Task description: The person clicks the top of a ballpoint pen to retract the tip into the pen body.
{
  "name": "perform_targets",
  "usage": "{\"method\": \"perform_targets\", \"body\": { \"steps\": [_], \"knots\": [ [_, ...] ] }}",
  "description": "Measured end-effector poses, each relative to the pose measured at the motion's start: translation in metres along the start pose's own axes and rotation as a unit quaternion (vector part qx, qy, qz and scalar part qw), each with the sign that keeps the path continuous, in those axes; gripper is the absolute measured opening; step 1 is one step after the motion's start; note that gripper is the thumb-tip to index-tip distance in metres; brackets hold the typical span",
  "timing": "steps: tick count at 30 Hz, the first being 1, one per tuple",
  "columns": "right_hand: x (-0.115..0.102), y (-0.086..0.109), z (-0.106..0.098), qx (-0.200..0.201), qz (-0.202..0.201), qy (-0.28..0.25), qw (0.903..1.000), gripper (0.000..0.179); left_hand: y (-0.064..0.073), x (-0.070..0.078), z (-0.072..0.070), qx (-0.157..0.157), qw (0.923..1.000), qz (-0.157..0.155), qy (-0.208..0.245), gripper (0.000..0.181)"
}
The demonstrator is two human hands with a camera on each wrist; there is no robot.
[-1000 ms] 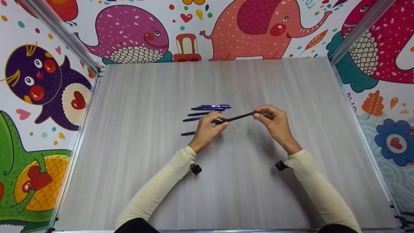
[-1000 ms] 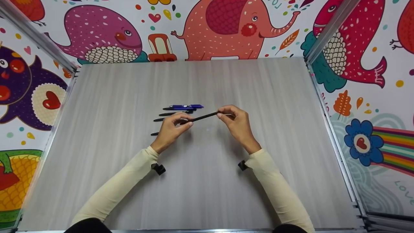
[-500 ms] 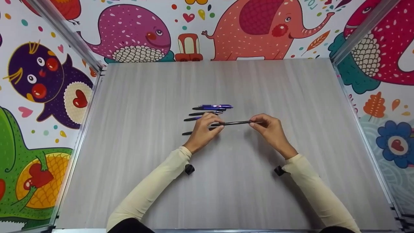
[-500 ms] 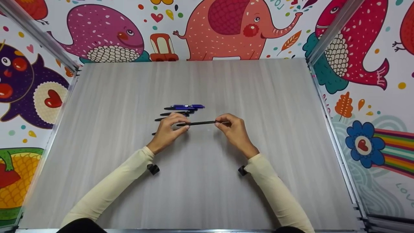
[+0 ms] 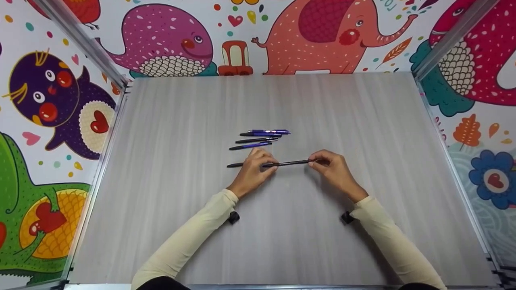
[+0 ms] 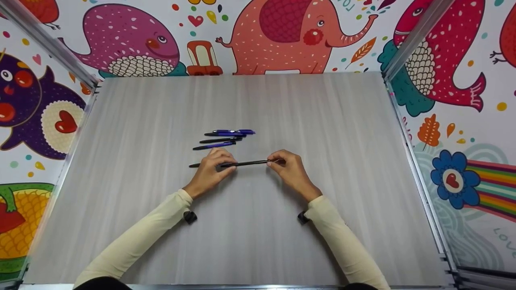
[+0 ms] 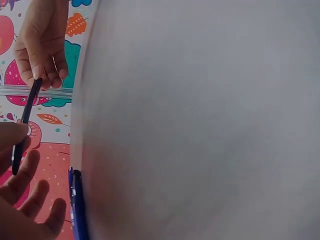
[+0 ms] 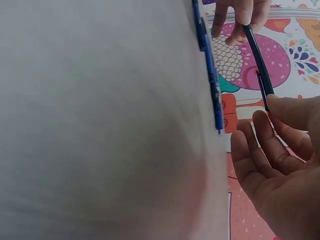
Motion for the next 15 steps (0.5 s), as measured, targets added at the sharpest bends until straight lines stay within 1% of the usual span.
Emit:
{"method": "perform_targets", "body": {
  "steps": [2, 9, 15],
  "knots": [
    [0.004, 0.001, 0.001, 0.000, -0.005, 0.006, 1.0000, 0.012, 0.000, -0.002, 0.001, -0.006, 0.9999, 0.008, -0.011, 0.012],
    [0.012, 0.001, 0.004, -0.026, -0.016, -0.011, 0.9995, 0.011, 0.000, -0.006, 0.002, -0.010, 0.9979, 0.053, -0.035, 0.011],
    [0.014, 0.000, 0.002, -0.042, -0.032, 0.034, 0.9980, 0.010, 0.000, -0.010, 0.004, -0.026, 0.9959, 0.070, -0.051, 0.010]
  ]
}}
Point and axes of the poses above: each hand's wrist, its own y-axis away from the middle knuckle, its own z-axis out of the palm, x = y × z, the point moved 4 cm from there along -y, towards the middle knuckle, and after that the axes turned 4 degrees about x, right-handed, at the moved point
